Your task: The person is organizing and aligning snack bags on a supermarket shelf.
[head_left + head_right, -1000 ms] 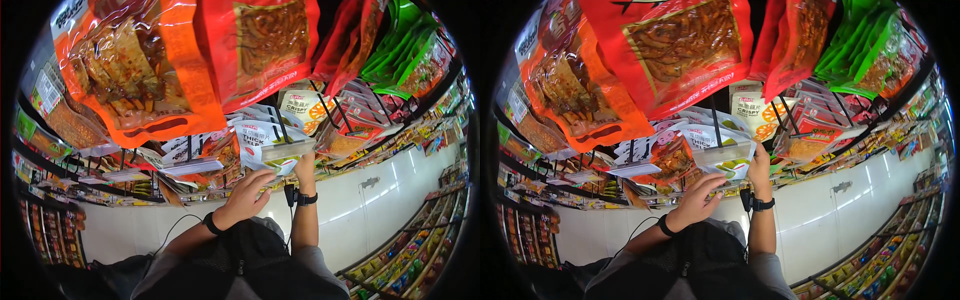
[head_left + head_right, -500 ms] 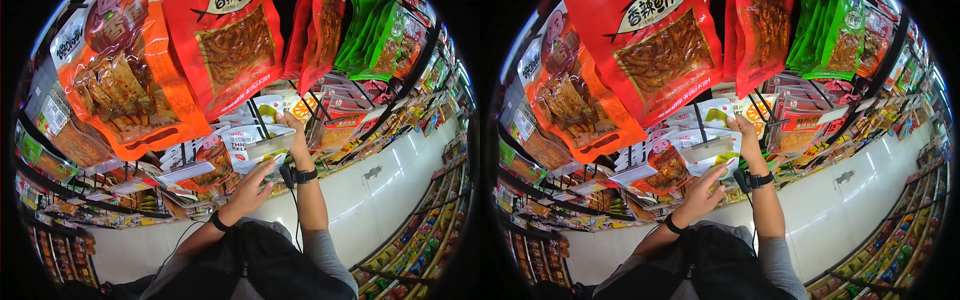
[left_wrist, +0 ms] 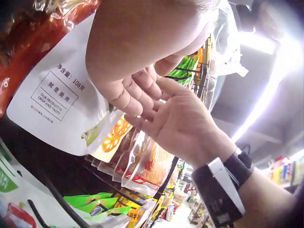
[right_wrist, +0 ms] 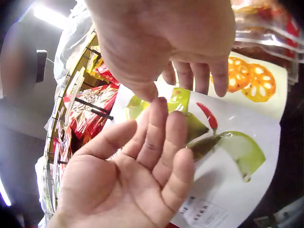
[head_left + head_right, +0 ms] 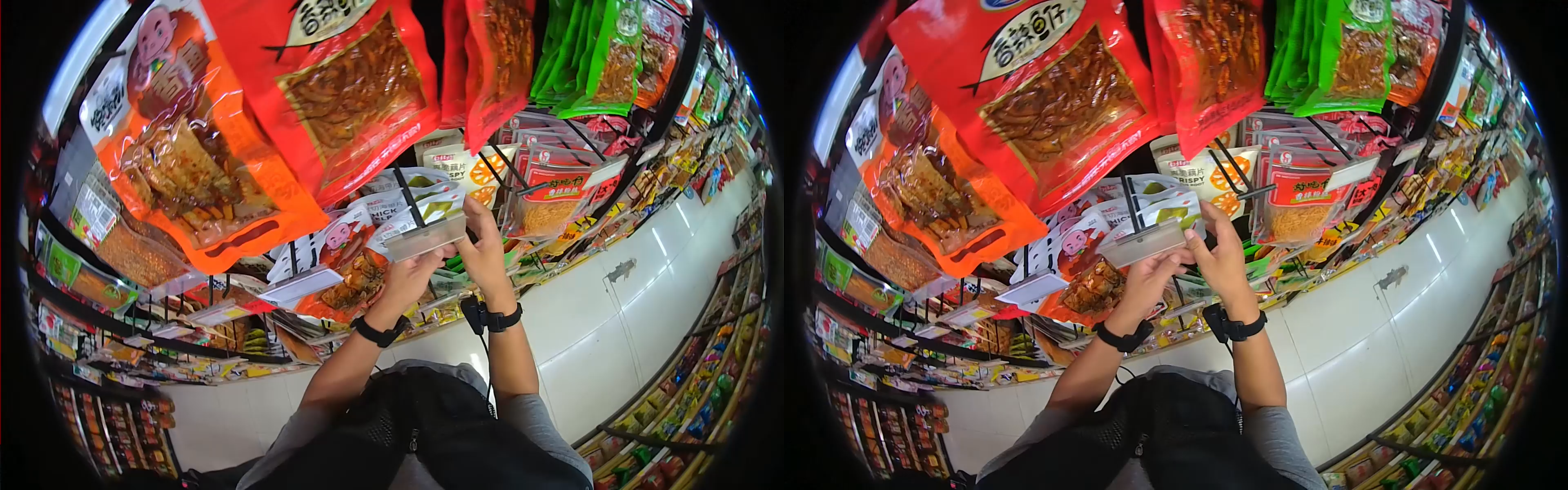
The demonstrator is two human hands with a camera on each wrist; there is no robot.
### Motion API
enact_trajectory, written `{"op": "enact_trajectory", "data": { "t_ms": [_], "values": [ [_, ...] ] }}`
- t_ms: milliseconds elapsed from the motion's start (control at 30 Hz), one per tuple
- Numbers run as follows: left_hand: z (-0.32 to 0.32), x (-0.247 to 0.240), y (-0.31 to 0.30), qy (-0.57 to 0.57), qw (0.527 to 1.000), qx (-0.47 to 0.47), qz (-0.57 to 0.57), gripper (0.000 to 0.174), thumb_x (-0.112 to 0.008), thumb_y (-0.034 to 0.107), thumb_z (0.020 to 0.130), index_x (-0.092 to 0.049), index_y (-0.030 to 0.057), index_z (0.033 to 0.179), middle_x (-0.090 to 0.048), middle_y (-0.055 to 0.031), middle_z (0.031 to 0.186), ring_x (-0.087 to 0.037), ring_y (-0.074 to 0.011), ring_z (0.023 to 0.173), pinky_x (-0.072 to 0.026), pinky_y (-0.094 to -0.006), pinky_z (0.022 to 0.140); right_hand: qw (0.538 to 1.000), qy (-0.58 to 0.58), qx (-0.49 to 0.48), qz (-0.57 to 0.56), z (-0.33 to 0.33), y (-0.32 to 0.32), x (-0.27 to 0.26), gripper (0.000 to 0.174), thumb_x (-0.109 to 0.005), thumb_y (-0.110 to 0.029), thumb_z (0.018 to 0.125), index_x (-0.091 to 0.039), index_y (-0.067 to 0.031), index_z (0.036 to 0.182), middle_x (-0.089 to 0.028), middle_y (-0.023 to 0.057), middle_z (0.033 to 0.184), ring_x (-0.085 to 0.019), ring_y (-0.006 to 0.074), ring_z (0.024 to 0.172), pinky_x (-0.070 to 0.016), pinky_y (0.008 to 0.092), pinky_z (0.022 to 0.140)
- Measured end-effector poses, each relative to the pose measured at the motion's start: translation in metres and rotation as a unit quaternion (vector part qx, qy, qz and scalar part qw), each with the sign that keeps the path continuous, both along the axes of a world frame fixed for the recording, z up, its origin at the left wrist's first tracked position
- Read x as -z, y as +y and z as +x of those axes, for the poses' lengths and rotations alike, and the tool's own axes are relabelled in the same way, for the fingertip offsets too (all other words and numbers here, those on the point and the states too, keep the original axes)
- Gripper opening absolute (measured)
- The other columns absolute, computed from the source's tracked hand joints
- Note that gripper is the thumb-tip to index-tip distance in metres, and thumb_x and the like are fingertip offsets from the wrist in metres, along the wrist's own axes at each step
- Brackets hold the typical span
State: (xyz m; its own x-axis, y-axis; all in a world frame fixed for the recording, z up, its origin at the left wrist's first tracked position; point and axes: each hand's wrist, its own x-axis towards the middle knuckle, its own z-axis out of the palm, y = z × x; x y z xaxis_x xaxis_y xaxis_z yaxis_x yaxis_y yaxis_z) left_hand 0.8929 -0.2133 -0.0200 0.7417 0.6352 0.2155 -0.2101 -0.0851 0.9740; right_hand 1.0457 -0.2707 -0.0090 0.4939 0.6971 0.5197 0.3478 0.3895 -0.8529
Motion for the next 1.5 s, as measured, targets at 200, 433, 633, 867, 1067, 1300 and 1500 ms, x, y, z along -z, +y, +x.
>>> {"op": "enact_trajectory", "data": {
  "t_ms": [200,433,633,867,1067,1300,1500],
  "values": [
    [-0.03,-0.018,-0.03,0.03,0.999,-0.017,0.006,0.025,-0.054,0.01,0.103,-0.059,-0.0028,0.125,-0.067,-0.0129,0.12,-0.062,-0.0182,0.116,-0.0471,-0.0332,0.102,0.996,-0.08,0.018,-0.025,-0.002,-0.008,0.013,0.033,-0.077,-0.017,0.086,-0.062,-0.0007,0.112,-0.06,0.0188,0.122,-0.059,0.0331,0.117,-0.0461,0.0389,0.101],
    [-0.065,-0.028,-0.053,0.053,0.989,-0.085,0.105,0.024,-0.055,0.013,0.103,-0.06,-0.002,0.121,-0.067,-0.012,0.117,-0.064,-0.0167,0.109,-0.0488,-0.0306,0.097,0.995,-0.1,0.015,0.004,-0.003,-0.011,0.017,0.05,-0.074,-0.023,0.089,-0.055,0.0002,0.128,-0.05,0.0216,0.139,-0.05,0.0378,0.129,-0.0414,0.0408,0.108],
    [-0.066,-0.01,-0.05,0.08,0.991,-0.088,0.057,0.025,-0.055,0.014,0.104,-0.058,-0.001,0.124,-0.068,-0.0115,0.116,-0.063,-0.0153,0.106,-0.049,-0.0297,0.095,0.99,-0.122,0.026,0.068,-0.004,-0.002,-0.017,0.046,-0.066,-0.021,0.094,-0.051,0.0027,0.131,-0.055,0.0224,0.133,-0.055,0.0383,0.123,-0.0433,0.0409,0.105],
    [-0.061,-0.005,-0.046,0.064,0.991,-0.102,0.051,0.025,-0.055,0.012,0.103,-0.059,0.0002,0.124,-0.069,-0.0109,0.112,-0.065,-0.0162,0.103,-0.0495,-0.0309,0.093,0.994,-0.039,0.0,0.105,0.011,0.003,-0.029,0.026,-0.059,-0.016,0.099,-0.064,0.0025,0.117,-0.062,0.0163,0.122,-0.06,0.0278,0.114,-0.0472,0.0359,0.097],
    [-0.064,0.0,-0.045,0.058,0.992,-0.109,0.022,0.027,-0.057,0.015,0.103,-0.057,0.0004,0.126,-0.067,-0.0098,0.116,-0.062,-0.0138,0.108,-0.0482,-0.0282,0.094,0.962,0.101,-0.233,-0.101,0.046,0.005,0.008,0.028,-0.063,-0.004,0.096,-0.065,0.0007,0.124,-0.07,0.0013,0.103,-0.063,0.0065,0.088,-0.0517,0.0235,0.079],
    [-0.06,0.01,-0.041,0.046,0.995,-0.089,0.015,0.027,-0.056,0.014,0.103,-0.057,0.0,0.126,-0.067,-0.0092,0.116,-0.061,-0.013,0.107,-0.0479,-0.0283,0.094,0.951,0.002,-0.29,-0.108,0.042,0.014,0.015,0.027,-0.058,-0.003,0.098,-0.064,0.0005,0.124,-0.071,0.003,0.105,-0.063,0.0085,0.094,-0.05,0.0263,0.084],
    [-0.059,0.009,-0.038,0.043,0.994,-0.097,0.021,0.028,-0.056,0.015,0.103,-0.056,-0.001,0.126,-0.066,-0.0107,0.118,-0.061,-0.0148,0.109,-0.0477,-0.0301,0.096,0.986,-0.024,-0.162,-0.039,0.033,0.024,0.008,0.022,-0.054,-0.007,0.101,-0.065,0.0016,0.117,-0.072,0.0123,0.102,-0.067,0.0162,0.093,-0.0508,0.0303,0.085]
  ]
}}
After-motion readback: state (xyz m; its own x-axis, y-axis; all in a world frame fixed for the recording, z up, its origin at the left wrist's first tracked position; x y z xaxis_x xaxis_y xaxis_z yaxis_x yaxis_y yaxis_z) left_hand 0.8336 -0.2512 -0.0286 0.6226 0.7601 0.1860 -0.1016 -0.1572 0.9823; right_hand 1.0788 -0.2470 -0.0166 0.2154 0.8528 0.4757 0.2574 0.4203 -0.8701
